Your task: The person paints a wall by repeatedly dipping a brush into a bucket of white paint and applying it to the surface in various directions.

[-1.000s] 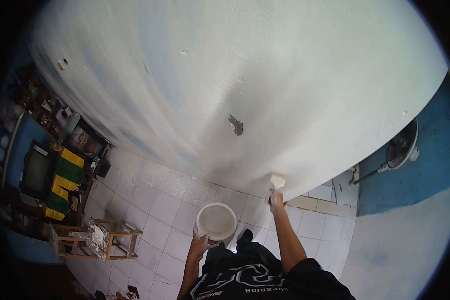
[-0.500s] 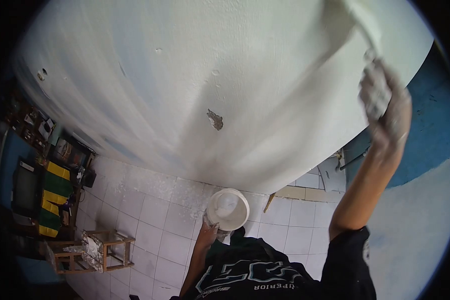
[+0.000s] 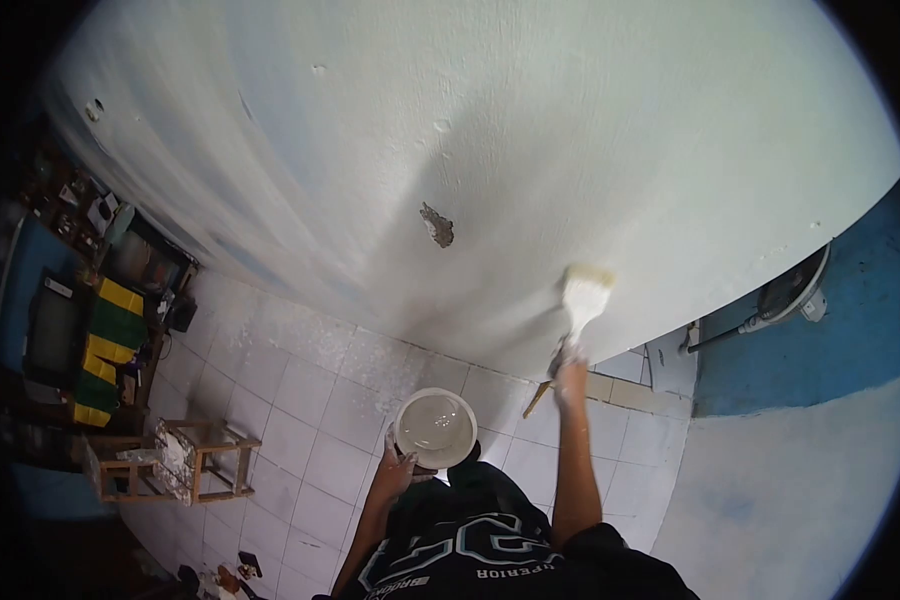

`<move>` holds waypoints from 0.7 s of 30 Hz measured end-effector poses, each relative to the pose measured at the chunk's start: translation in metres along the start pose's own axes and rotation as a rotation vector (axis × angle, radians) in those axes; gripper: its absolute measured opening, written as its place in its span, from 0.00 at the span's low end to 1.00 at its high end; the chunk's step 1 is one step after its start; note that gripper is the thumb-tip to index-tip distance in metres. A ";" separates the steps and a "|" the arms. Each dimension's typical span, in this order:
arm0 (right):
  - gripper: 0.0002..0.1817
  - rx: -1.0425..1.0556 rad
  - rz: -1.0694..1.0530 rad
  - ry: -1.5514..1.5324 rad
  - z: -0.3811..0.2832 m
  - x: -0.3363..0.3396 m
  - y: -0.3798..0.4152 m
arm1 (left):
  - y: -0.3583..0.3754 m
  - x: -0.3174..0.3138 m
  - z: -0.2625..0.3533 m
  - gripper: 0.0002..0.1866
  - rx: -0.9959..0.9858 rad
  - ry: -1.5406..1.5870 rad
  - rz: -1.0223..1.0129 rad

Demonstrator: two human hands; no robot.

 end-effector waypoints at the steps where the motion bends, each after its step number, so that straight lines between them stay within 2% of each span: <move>1: 0.13 -0.047 0.046 0.063 0.043 0.027 -0.001 | 0.004 0.002 -0.001 0.35 0.023 -0.010 0.022; 2: 0.15 -0.084 0.084 0.115 0.088 0.052 -0.001 | 0.002 0.003 -0.008 0.35 0.007 -0.004 0.021; 4: 0.07 -0.252 0.187 0.029 0.143 0.096 0.005 | 0.007 -0.001 -0.005 0.35 -0.005 0.011 0.002; 7: 0.09 -0.338 0.253 -0.007 0.168 0.122 0.001 | 0.010 0.001 -0.012 0.36 0.032 0.052 -0.002; 8: 0.11 -0.302 0.218 0.068 0.164 0.127 -0.009 | 0.009 0.001 -0.013 0.36 0.021 0.038 -0.006; 10: 0.11 -0.283 0.148 0.128 0.115 0.102 -0.025 | 0.000 0.001 -0.018 0.37 -0.013 0.010 -0.020; 12: 0.11 -0.374 0.076 -0.034 0.063 0.089 -0.030 | 0.001 -0.004 -0.007 0.37 0.001 -0.012 -0.055; 14: 0.08 -0.296 -0.002 -0.020 -0.018 0.053 -0.002 | -0.005 -0.007 -0.002 0.37 -0.045 -0.052 -0.062; 16: 0.09 -0.225 0.038 -0.016 -0.082 0.026 0.032 | -0.026 -0.008 -0.015 0.36 -0.149 -0.117 -0.048; 19: 0.11 -0.050 0.039 -0.036 -0.174 -0.012 0.072 | -0.032 -0.023 0.000 0.35 -0.062 -0.076 -0.142; 21: 0.13 0.110 -0.008 0.024 -0.227 -0.038 0.096 | -0.039 -0.032 0.004 0.34 -0.113 -0.097 -0.203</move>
Point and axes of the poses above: each hand's wrist, its own y-axis away from the middle knuckle, its own x-axis out of the back of the hand, z = x × y, the point moved 5 cm from there along -y, towards the middle knuckle, and after that the axes turned 15 degrees about -y, right-handed, at the moved point
